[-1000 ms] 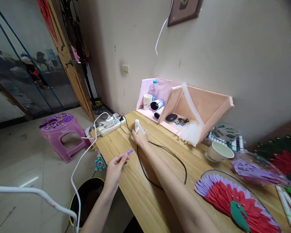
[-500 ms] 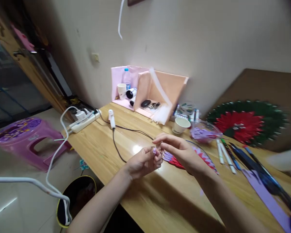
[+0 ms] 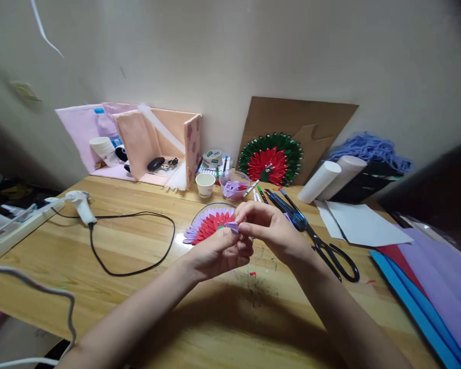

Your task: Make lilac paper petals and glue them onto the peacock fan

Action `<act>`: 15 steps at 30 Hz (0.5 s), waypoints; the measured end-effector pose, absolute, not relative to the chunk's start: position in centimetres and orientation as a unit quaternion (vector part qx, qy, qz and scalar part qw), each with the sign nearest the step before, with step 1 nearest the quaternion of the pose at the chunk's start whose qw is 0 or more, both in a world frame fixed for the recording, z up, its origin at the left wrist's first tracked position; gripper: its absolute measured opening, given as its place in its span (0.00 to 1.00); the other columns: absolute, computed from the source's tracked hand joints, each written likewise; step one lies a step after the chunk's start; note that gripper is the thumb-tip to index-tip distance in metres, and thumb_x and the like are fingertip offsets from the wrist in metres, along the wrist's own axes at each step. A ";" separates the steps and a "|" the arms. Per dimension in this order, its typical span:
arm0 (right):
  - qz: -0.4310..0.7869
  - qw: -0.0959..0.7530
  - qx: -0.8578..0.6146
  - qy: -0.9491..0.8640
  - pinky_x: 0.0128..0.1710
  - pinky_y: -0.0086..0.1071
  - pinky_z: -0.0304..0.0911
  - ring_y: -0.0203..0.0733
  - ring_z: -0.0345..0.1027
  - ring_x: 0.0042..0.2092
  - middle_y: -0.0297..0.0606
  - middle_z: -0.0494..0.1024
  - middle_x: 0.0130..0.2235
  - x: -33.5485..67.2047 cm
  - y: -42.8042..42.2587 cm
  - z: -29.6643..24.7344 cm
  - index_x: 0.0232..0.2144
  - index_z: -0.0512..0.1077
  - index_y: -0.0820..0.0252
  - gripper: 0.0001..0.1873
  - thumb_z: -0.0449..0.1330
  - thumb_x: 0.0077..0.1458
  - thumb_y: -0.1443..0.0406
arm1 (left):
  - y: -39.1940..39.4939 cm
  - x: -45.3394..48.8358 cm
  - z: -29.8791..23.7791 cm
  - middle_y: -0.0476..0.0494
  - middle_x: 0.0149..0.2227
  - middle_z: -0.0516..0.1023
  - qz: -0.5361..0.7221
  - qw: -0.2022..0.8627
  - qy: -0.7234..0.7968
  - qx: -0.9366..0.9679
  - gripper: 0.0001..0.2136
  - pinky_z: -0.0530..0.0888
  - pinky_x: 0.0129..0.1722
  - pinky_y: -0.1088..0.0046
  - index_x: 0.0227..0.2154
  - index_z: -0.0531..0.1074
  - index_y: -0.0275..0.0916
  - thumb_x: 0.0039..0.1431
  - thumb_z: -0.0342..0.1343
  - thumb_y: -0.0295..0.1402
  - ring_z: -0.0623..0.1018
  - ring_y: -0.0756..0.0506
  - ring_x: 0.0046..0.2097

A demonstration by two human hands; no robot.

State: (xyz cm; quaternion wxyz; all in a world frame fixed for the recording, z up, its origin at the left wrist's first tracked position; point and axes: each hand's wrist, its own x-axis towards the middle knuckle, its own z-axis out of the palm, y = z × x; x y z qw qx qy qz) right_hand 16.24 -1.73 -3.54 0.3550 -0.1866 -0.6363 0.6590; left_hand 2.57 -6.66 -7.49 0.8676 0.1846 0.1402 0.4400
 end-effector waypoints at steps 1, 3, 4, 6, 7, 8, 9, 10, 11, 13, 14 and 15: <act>0.655 0.357 -0.192 -0.638 0.30 0.26 0.62 0.32 0.65 0.31 0.32 0.72 0.29 16.7 -1.6 -3.7 0.28 0.72 0.58 0.05 0.64 0.47 0.64 | -6.5 3.0 -7.6 0.52 0.23 0.65 0.437 0.869 0.143 0.182 0.09 0.65 0.26 0.85 0.29 0.70 0.34 0.48 0.62 0.33 0.67 0.58 0.25; 0.651 0.351 -0.202 -0.642 0.29 0.27 0.61 0.32 0.64 0.30 0.31 0.71 0.28 17.4 -1.6 -3.9 0.27 0.71 0.58 0.06 0.63 0.48 0.63 | -6.3 3.4 -7.8 0.51 0.24 0.67 0.429 0.870 0.164 0.179 0.08 0.66 0.27 0.85 0.29 0.71 0.34 0.48 0.62 0.33 0.68 0.58 0.26; 0.650 0.345 -0.207 -0.645 0.29 0.27 0.61 0.32 0.64 0.30 0.31 0.71 0.27 17.7 -1.7 -3.9 0.27 0.70 0.58 0.06 0.63 0.48 0.62 | -6.2 3.5 -8.0 0.50 0.25 0.69 0.425 0.869 0.178 0.181 0.08 0.66 0.28 0.85 0.29 0.71 0.35 0.48 0.62 0.34 0.69 0.57 0.27; 0.640 0.335 -0.223 -0.654 0.30 0.27 0.61 0.33 0.64 0.30 0.31 0.70 0.28 18.2 -1.9 -4.0 0.27 0.69 0.59 0.07 0.62 0.49 0.61 | -6.2 3.5 -8.4 0.48 0.29 0.71 0.416 0.863 0.210 0.198 0.10 0.67 0.32 0.83 0.31 0.73 0.35 0.48 0.62 0.36 0.71 0.56 0.30; 0.631 0.336 -0.238 -0.658 0.30 0.27 0.61 0.33 0.64 0.31 0.32 0.70 0.28 18.4 -2.0 -4.1 0.27 0.69 0.59 0.07 0.61 0.50 0.61 | -6.1 3.3 -8.7 0.47 0.30 0.72 0.410 0.857 0.229 0.213 0.12 0.67 0.33 0.82 0.32 0.73 0.34 0.48 0.62 0.37 0.71 0.56 0.31; 0.619 0.342 -0.256 -0.659 0.31 0.28 0.60 0.32 0.63 0.31 0.32 0.70 0.29 18.7 -2.0 -4.2 0.27 0.69 0.59 0.07 0.60 0.50 0.61 | -6.1 3.2 -9.1 0.47 0.30 0.72 0.403 0.848 0.254 0.233 0.13 0.67 0.33 0.81 0.32 0.73 0.34 0.48 0.61 0.39 0.71 0.55 0.31; 0.606 0.349 -0.277 -0.659 0.31 0.28 0.60 0.32 0.63 0.31 0.32 0.70 0.29 19.1 -1.9 -4.4 0.28 0.69 0.59 0.08 0.60 0.50 0.60 | -6.0 2.9 -9.4 0.46 0.30 0.72 0.398 0.831 0.287 0.261 0.15 0.66 0.33 0.81 0.32 0.74 0.33 0.48 0.60 0.41 0.70 0.55 0.30; 0.593 0.355 -0.299 -0.658 0.31 0.28 0.59 0.32 0.63 0.30 0.32 0.70 0.29 19.5 -1.7 -4.8 0.28 0.69 0.59 0.08 0.60 0.50 0.60 | -5.9 2.7 -9.8 0.46 0.29 0.72 0.393 0.805 0.329 0.299 0.16 0.66 0.32 0.80 0.32 0.74 0.33 0.48 0.59 0.43 0.70 0.55 0.30; 0.579 0.361 -0.323 -0.656 0.31 0.28 0.59 0.32 0.62 0.30 0.32 0.69 0.29 20.0 -1.4 -5.2 0.27 0.69 0.60 0.08 0.60 0.50 0.60 | -5.8 2.4 -10.2 0.46 0.28 0.72 0.394 0.765 0.376 0.344 0.17 0.65 0.31 0.79 0.30 0.74 0.32 0.49 0.58 0.44 0.69 0.54 0.29; 0.551 0.359 -0.371 -0.656 0.33 0.29 0.59 0.33 0.63 0.30 0.32 0.69 0.27 21.3 -0.4 -6.6 0.27 0.69 0.61 0.09 0.60 0.49 0.60 | -5.5 1.8 -11.1 0.46 0.26 0.72 0.412 0.646 0.465 0.443 0.16 0.65 0.30 0.77 0.27 0.73 0.33 0.52 0.55 0.44 0.69 0.52 0.28; 0.534 0.359 -0.397 -0.654 0.33 0.30 0.59 0.33 0.63 0.30 0.32 0.69 0.26 22.0 0.1 -7.5 0.26 0.69 0.61 0.09 0.60 0.49 0.60 | -5.4 1.5 -11.5 0.46 0.26 0.72 0.425 0.576 0.501 0.487 0.15 0.65 0.31 0.76 0.26 0.73 0.34 0.53 0.54 0.43 0.69 0.51 0.29; 0.515 0.346 -0.429 -0.657 0.33 0.30 0.59 0.33 0.63 0.30 0.33 0.70 0.27 22.7 0.6 -8.5 0.27 0.69 0.62 0.09 0.61 0.48 0.60 | -5.3 1.2 -11.9 0.46 0.27 0.72 0.438 0.506 0.529 0.522 0.15 0.65 0.32 0.75 0.26 0.72 0.35 0.54 0.52 0.43 0.69 0.50 0.30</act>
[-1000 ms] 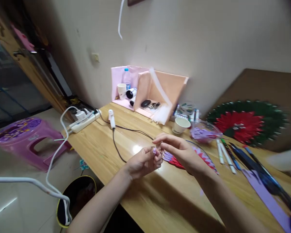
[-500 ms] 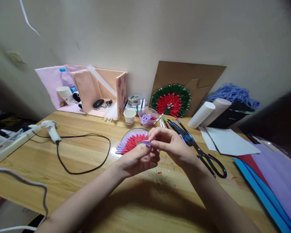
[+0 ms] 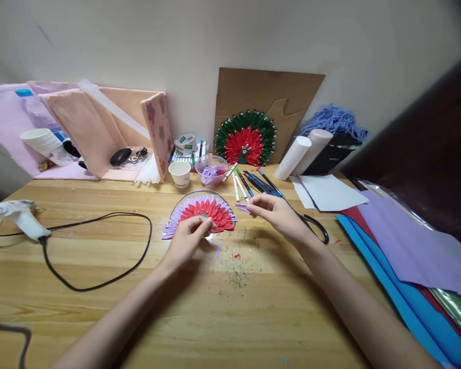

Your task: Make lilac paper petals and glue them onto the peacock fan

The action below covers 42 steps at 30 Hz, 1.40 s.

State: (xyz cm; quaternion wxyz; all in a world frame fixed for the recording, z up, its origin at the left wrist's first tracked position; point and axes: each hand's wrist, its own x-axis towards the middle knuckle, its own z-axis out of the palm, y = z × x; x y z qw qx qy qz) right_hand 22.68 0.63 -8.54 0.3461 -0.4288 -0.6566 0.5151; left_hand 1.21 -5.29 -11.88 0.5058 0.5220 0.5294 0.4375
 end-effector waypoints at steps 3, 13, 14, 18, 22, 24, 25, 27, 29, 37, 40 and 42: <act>0.483 0.307 -0.493 -0.655 0.34 0.32 0.60 0.35 0.65 0.30 0.36 0.72 0.29 24.3 1.6 -11.5 0.27 0.70 0.63 0.10 0.62 0.45 0.61 | -5.1 0.5 -12.7 0.44 0.32 0.72 0.428 0.305 0.591 0.612 0.12 0.66 0.38 0.70 0.30 0.71 0.38 0.58 0.48 0.40 0.71 0.46 0.36; 0.513 0.226 -0.509 -0.653 0.23 0.27 0.56 0.33 0.64 0.26 0.37 0.73 0.26 24.1 1.3 -13.7 0.28 0.69 0.65 0.11 0.60 0.46 0.61 | -4.0 -2.2 -14.3 0.40 0.38 0.71 0.402 0.108 0.690 0.592 0.14 0.67 0.44 0.64 0.36 0.69 0.38 0.59 0.42 0.39 0.71 0.42 0.42; 0.518 0.223 -0.509 -0.650 0.22 0.26 0.55 0.32 0.63 0.25 0.36 0.72 0.25 24.0 1.4 -13.8 0.27 0.69 0.65 0.11 0.60 0.46 0.61 | -3.8 -2.6 -14.4 0.39 0.39 0.70 0.406 0.099 0.704 0.574 0.14 0.68 0.44 0.64 0.37 0.69 0.37 0.59 0.42 0.39 0.71 0.42 0.42; 0.540 0.216 -0.506 -0.637 0.19 0.24 0.52 0.29 0.60 0.21 0.33 0.70 0.22 23.4 1.7 -14.0 0.27 0.68 0.65 0.10 0.60 0.46 0.62 | -3.1 -4.4 -14.8 0.34 0.44 0.70 0.389 0.070 0.759 0.517 0.16 0.64 0.49 0.58 0.40 0.67 0.35 0.58 0.41 0.40 0.68 0.37 0.48; 0.529 0.218 -0.508 -0.644 0.21 0.25 0.55 0.30 0.62 0.23 0.34 0.72 0.25 22.8 2.1 -14.1 0.25 0.69 0.65 0.07 0.60 0.45 0.65 | -2.4 -5.5 -15.2 0.30 0.44 0.72 0.353 0.090 0.793 0.489 0.19 0.59 0.52 0.55 0.40 0.66 0.32 0.59 0.38 0.41 0.67 0.35 0.50; 0.517 0.215 -0.506 -0.656 0.25 0.26 0.58 0.32 0.64 0.26 0.36 0.73 0.25 22.5 2.3 -14.1 0.25 0.69 0.65 0.05 0.60 0.44 0.66 | -2.2 -5.7 -15.4 0.30 0.43 0.72 0.348 0.102 0.795 0.487 0.20 0.59 0.52 0.55 0.39 0.67 0.33 0.59 0.37 0.42 0.67 0.35 0.50; 0.511 0.214 -0.503 -0.663 0.27 0.26 0.60 0.32 0.65 0.27 0.36 0.74 0.26 22.4 2.3 -14.1 0.25 0.70 0.65 0.04 0.60 0.44 0.67 | -2.1 -5.7 -15.6 0.31 0.43 0.73 0.349 0.109 0.793 0.488 0.20 0.59 0.52 0.55 0.38 0.67 0.34 0.59 0.37 0.43 0.67 0.36 0.50; 0.500 0.214 -0.499 -0.675 0.29 0.27 0.61 0.33 0.66 0.28 0.37 0.74 0.26 22.2 2.4 -14.2 0.25 0.70 0.65 0.04 0.60 0.44 0.68 | -2.0 -5.7 -15.8 0.32 0.44 0.73 0.356 0.127 0.786 0.489 0.20 0.61 0.51 0.56 0.38 0.67 0.35 0.59 0.37 0.44 0.68 0.37 0.50; 0.489 0.217 -0.501 -0.681 0.29 0.27 0.61 0.34 0.66 0.28 0.37 0.75 0.26 22.0 2.5 -14.4 0.25 0.71 0.65 0.04 0.60 0.44 0.67 | -2.1 -5.6 -16.1 0.34 0.43 0.73 0.364 0.142 0.778 0.492 0.19 0.62 0.51 0.57 0.38 0.67 0.37 0.58 0.37 0.45 0.68 0.37 0.49; 0.425 0.236 -0.530 -0.694 0.25 0.26 0.60 0.34 0.65 0.26 0.36 0.73 0.24 21.6 2.0 -15.2 0.25 0.71 0.64 0.07 0.61 0.43 0.64 | -2.9 -4.2 -15.9 0.33 0.43 0.72 0.350 0.131 0.768 0.520 0.18 0.60 0.51 0.56 0.38 0.66 0.36 0.59 0.36 0.43 0.66 0.37 0.49; 0.412 0.240 -0.529 -0.702 0.25 0.26 0.59 0.34 0.65 0.26 0.36 0.72 0.23 21.5 1.9 -15.2 0.25 0.71 0.64 0.07 0.59 0.44 0.64 | -3.0 -4.0 -15.7 0.32 0.43 0.72 0.351 0.130 0.767 0.521 0.18 0.60 0.52 0.56 0.38 0.66 0.35 0.59 0.36 0.42 0.67 0.37 0.49; 0.412 0.237 -0.527 -0.704 0.25 0.27 0.59 0.34 0.65 0.26 0.36 0.72 0.24 21.5 1.8 -15.1 0.24 0.71 0.64 0.07 0.59 0.44 0.63 | -3.0 -4.0 -15.7 0.33 0.43 0.72 0.351 0.132 0.768 0.519 0.18 0.60 0.52 0.57 0.38 0.66 0.35 0.59 0.37 0.42 0.66 0.37 0.49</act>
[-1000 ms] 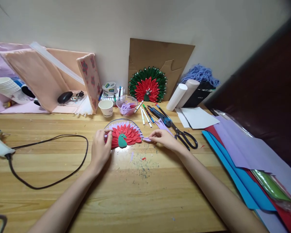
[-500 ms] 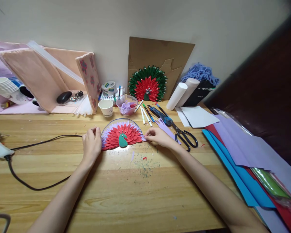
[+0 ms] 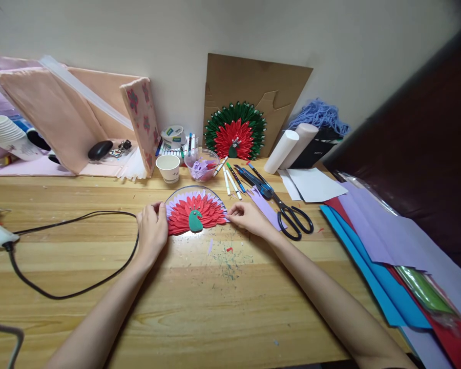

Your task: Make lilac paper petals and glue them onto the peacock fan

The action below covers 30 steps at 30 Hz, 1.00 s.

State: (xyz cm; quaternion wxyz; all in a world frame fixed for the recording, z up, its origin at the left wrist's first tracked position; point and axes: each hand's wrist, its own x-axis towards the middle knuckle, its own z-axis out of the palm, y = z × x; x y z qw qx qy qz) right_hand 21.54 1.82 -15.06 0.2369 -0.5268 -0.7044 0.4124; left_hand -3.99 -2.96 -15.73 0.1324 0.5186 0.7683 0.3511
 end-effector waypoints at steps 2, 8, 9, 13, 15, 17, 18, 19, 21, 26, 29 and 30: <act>0.416 0.235 -0.526 -0.703 0.26 0.27 0.59 0.35 0.64 0.27 0.36 0.72 0.24 21.6 1.8 -15.0 0.24 0.71 0.64 0.08 0.59 0.43 0.63 | -3.0 -4.0 -15.8 0.33 0.43 0.72 0.351 0.134 0.770 0.516 0.18 0.60 0.52 0.57 0.38 0.66 0.35 0.59 0.37 0.42 0.66 0.37 0.49; 0.430 0.243 -0.516 -0.700 0.26 0.27 0.59 0.34 0.63 0.26 0.35 0.72 0.23 21.6 2.0 -15.2 0.24 0.71 0.64 0.07 0.59 0.43 0.64 | -3.0 -3.9 -15.9 0.35 0.43 0.72 0.351 0.128 0.770 0.517 0.18 0.60 0.52 0.57 0.38 0.66 0.36 0.59 0.37 0.42 0.66 0.38 0.50; 0.430 0.247 -0.512 -0.702 0.26 0.27 0.59 0.34 0.63 0.26 0.35 0.71 0.23 21.5 2.0 -15.3 0.24 0.71 0.64 0.07 0.59 0.43 0.64 | -3.1 -3.9 -15.9 0.35 0.43 0.72 0.350 0.126 0.771 0.517 0.18 0.60 0.52 0.57 0.38 0.66 0.36 0.59 0.37 0.42 0.66 0.38 0.50; 0.428 0.258 -0.503 -0.705 0.26 0.27 0.59 0.34 0.63 0.26 0.35 0.71 0.24 21.6 2.1 -15.8 0.25 0.71 0.64 0.08 0.59 0.44 0.63 | -3.0 -3.9 -16.0 0.33 0.43 0.71 0.342 0.119 0.772 0.522 0.18 0.60 0.52 0.58 0.39 0.66 0.34 0.59 0.37 0.42 0.66 0.38 0.50; 0.436 0.257 -0.500 -0.702 0.27 0.28 0.60 0.34 0.64 0.27 0.35 0.72 0.24 21.7 2.2 -15.8 0.26 0.71 0.64 0.08 0.60 0.44 0.62 | -2.9 -4.0 -16.0 0.33 0.43 0.72 0.341 0.119 0.770 0.526 0.18 0.60 0.52 0.57 0.39 0.66 0.34 0.59 0.37 0.42 0.67 0.38 0.49; 0.459 0.251 -0.491 -0.697 0.28 0.28 0.61 0.34 0.65 0.28 0.36 0.72 0.25 21.9 2.4 -15.7 0.27 0.70 0.64 0.09 0.61 0.44 0.62 | -2.9 -4.0 -16.0 0.34 0.43 0.72 0.342 0.118 0.769 0.527 0.18 0.60 0.52 0.57 0.39 0.66 0.34 0.60 0.37 0.42 0.67 0.38 0.49; 0.471 0.247 -0.486 -0.693 0.29 0.28 0.61 0.34 0.65 0.28 0.36 0.72 0.26 22.1 2.5 -15.6 0.27 0.69 0.64 0.09 0.61 0.44 0.62 | -2.9 -4.0 -16.0 0.34 0.43 0.72 0.342 0.117 0.769 0.527 0.18 0.60 0.52 0.58 0.39 0.66 0.34 0.60 0.37 0.42 0.67 0.38 0.49; 0.481 0.244 -0.481 -0.691 0.30 0.29 0.62 0.34 0.66 0.28 0.36 0.73 0.26 22.3 2.6 -15.4 0.27 0.69 0.64 0.09 0.61 0.44 0.63 | -2.9 -4.0 -16.0 0.33 0.43 0.72 0.342 0.115 0.769 0.528 0.18 0.60 0.52 0.58 0.39 0.66 0.34 0.60 0.37 0.42 0.67 0.37 0.49; 0.481 0.239 -0.477 -0.696 0.32 0.30 0.62 0.34 0.66 0.29 0.37 0.73 0.27 22.6 2.7 -15.0 0.28 0.69 0.64 0.10 0.62 0.44 0.63 | -2.9 -4.0 -16.0 0.33 0.43 0.72 0.338 0.113 0.770 0.529 0.19 0.60 0.52 0.58 0.39 0.66 0.34 0.59 0.37 0.42 0.67 0.37 0.49; 0.412 0.238 -0.423 -0.771 0.33 0.30 0.62 0.35 0.66 0.31 0.38 0.73 0.30 23.4 2.5 -14.1 0.30 0.71 0.63 0.08 0.58 0.49 0.63 | -2.9 -4.0 -15.9 0.33 0.43 0.72 0.332 0.114 0.771 0.531 0.19 0.60 0.51 0.58 0.39 0.66 0.33 0.60 0.36 0.42 0.67 0.37 0.49; 0.369 0.227 -0.383 -0.816 0.33 0.30 0.62 0.36 0.66 0.32 0.38 0.73 0.31 23.5 2.4 -13.9 0.30 0.72 0.63 0.06 0.58 0.50 0.64 | -2.9 -4.0 -15.9 0.33 0.43 0.72 0.330 0.111 0.769 0.536 0.19 0.60 0.51 0.58 0.39 0.67 0.33 0.60 0.36 0.42 0.67 0.37 0.49; 0.353 0.221 -0.373 -0.829 0.33 0.30 0.61 0.36 0.66 0.32 0.38 0.73 0.31 23.5 2.5 -13.9 0.30 0.72 0.62 0.06 0.58 0.50 0.65 | -2.9 -4.0 -16.0 0.33 0.42 0.72 0.329 0.108 0.769 0.537 0.19 0.60 0.51 0.58 0.39 0.67 0.33 0.60 0.36 0.42 0.67 0.37 0.49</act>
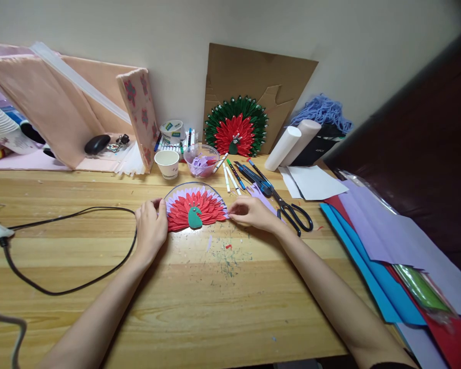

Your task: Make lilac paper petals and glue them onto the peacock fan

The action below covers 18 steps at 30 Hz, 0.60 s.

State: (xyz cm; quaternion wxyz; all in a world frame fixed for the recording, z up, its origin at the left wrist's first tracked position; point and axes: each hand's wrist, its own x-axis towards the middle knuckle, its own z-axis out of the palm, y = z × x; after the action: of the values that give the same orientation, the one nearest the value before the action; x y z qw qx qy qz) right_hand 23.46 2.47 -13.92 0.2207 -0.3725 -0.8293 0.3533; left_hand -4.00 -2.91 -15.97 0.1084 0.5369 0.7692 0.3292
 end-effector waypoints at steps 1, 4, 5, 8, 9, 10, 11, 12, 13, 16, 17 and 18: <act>0.337 0.216 -0.363 -0.841 0.33 0.31 0.61 0.37 0.65 0.32 0.38 0.73 0.30 23.4 2.5 -14.0 0.29 0.72 0.62 0.05 0.59 0.49 0.65 | -2.9 -4.0 -16.0 0.33 0.42 0.72 0.329 0.105 0.769 0.538 0.19 0.60 0.51 0.58 0.39 0.67 0.33 0.60 0.36 0.42 0.67 0.37 0.48; 0.294 0.215 -0.351 -0.863 0.34 0.31 0.61 0.37 0.65 0.33 0.37 0.73 0.29 23.2 2.6 -14.3 0.29 0.73 0.61 0.03 0.59 0.49 0.67 | -2.9 -4.0 -16.1 0.33 0.42 0.72 0.331 0.096 0.768 0.540 0.19 0.60 0.51 0.57 0.38 0.67 0.33 0.60 0.36 0.42 0.68 0.37 0.48; 0.288 0.218 -0.351 -0.864 0.34 0.31 0.61 0.37 0.65 0.33 0.36 0.73 0.29 23.2 2.7 -14.4 0.28 0.72 0.61 0.03 0.59 0.49 0.67 | -2.9 -4.0 -16.2 0.33 0.41 0.73 0.332 0.094 0.767 0.541 0.19 0.61 0.51 0.57 0.38 0.67 0.33 0.60 0.37 0.42 0.68 0.37 0.48; 0.288 0.225 -0.354 -0.861 0.33 0.30 0.61 0.37 0.65 0.33 0.36 0.72 0.29 23.1 2.7 -14.7 0.28 0.72 0.61 0.03 0.59 0.51 0.66 | -2.9 -4.0 -16.3 0.34 0.41 0.73 0.333 0.091 0.766 0.542 0.19 0.61 0.50 0.57 0.38 0.67 0.34 0.60 0.37 0.42 0.68 0.37 0.47; 0.289 0.226 -0.356 -0.859 0.33 0.30 0.61 0.37 0.65 0.33 0.36 0.72 0.29 23.2 2.7 -14.8 0.28 0.72 0.60 0.04 0.58 0.51 0.66 | -2.9 -4.0 -16.3 0.34 0.41 0.73 0.332 0.091 0.767 0.542 0.19 0.61 0.50 0.57 0.38 0.67 0.34 0.60 0.37 0.42 0.68 0.37 0.48; 0.290 0.225 -0.357 -0.859 0.32 0.30 0.61 0.37 0.65 0.33 0.36 0.72 0.30 23.2 2.7 -14.8 0.28 0.72 0.60 0.04 0.58 0.51 0.66 | -2.9 -4.0 -16.3 0.34 0.41 0.73 0.331 0.090 0.767 0.543 0.19 0.61 0.50 0.57 0.38 0.67 0.34 0.60 0.37 0.42 0.68 0.37 0.48; 0.288 0.224 -0.357 -0.860 0.32 0.30 0.61 0.37 0.65 0.33 0.36 0.72 0.30 23.2 2.7 -14.9 0.29 0.72 0.60 0.04 0.58 0.51 0.66 | -2.9 -4.1 -16.4 0.34 0.41 0.73 0.331 0.091 0.767 0.543 0.19 0.61 0.50 0.57 0.38 0.67 0.34 0.60 0.37 0.42 0.68 0.37 0.48; 0.286 0.223 -0.357 -0.861 0.32 0.30 0.61 0.37 0.65 0.33 0.36 0.72 0.30 23.2 2.7 -14.9 0.29 0.72 0.60 0.03 0.58 0.51 0.66 | -2.9 -4.1 -16.4 0.34 0.41 0.73 0.330 0.091 0.767 0.543 0.19 0.61 0.50 0.57 0.38 0.67 0.34 0.60 0.37 0.42 0.68 0.37 0.48; 0.283 0.224 -0.355 -0.863 0.32 0.30 0.61 0.37 0.65 0.33 0.36 0.72 0.30 23.2 2.7 -15.0 0.29 0.72 0.60 0.03 0.59 0.51 0.66 | -2.8 -4.1 -16.5 0.34 0.41 0.73 0.330 0.091 0.767 0.543 0.19 0.61 0.50 0.57 0.38 0.67 0.34 0.60 0.37 0.42 0.68 0.37 0.48; 0.275 0.233 -0.351 -0.865 0.34 0.31 0.62 0.38 0.66 0.34 0.36 0.72 0.30 23.2 2.8 -15.1 0.29 0.72 0.60 0.03 0.59 0.51 0.66 | -2.8 -4.2 -16.6 0.34 0.41 0.73 0.329 0.090 0.767 0.544 0.19 0.62 0.50 0.57 0.38 0.67 0.34 0.60 0.37 0.42 0.68 0.37 0.48; 0.273 0.233 -0.350 -0.865 0.35 0.32 0.62 0.38 0.66 0.35 0.36 0.72 0.30 23.2 2.8 -15.1 0.29 0.72 0.60 0.03 0.59 0.51 0.66 | -2.8 -4.2 -16.6 0.34 0.41 0.73 0.328 0.090 0.767 0.544 0.19 0.62 0.50 0.57 0.38 0.67 0.34 0.60 0.37 0.42 0.68 0.37 0.47; 0.271 0.232 -0.349 -0.867 0.35 0.32 0.62 0.38 0.66 0.35 0.36 0.72 0.30 23.2 2.9 -15.2 0.29 0.72 0.60 0.03 0.59 0.51 0.66 | -2.8 -4.2 -16.6 0.34 0.41 0.73 0.328 0.090 0.767 0.544 0.19 0.62 0.50 0.57 0.38 0.67 0.34 0.60 0.37 0.42 0.68 0.37 0.47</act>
State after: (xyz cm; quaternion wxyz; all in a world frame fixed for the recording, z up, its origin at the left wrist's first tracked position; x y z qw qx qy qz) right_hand 23.24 2.85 -15.16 0.2322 -0.3487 -0.8665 0.2713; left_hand -4.19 -2.80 -16.56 0.0897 0.5438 0.7673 0.3278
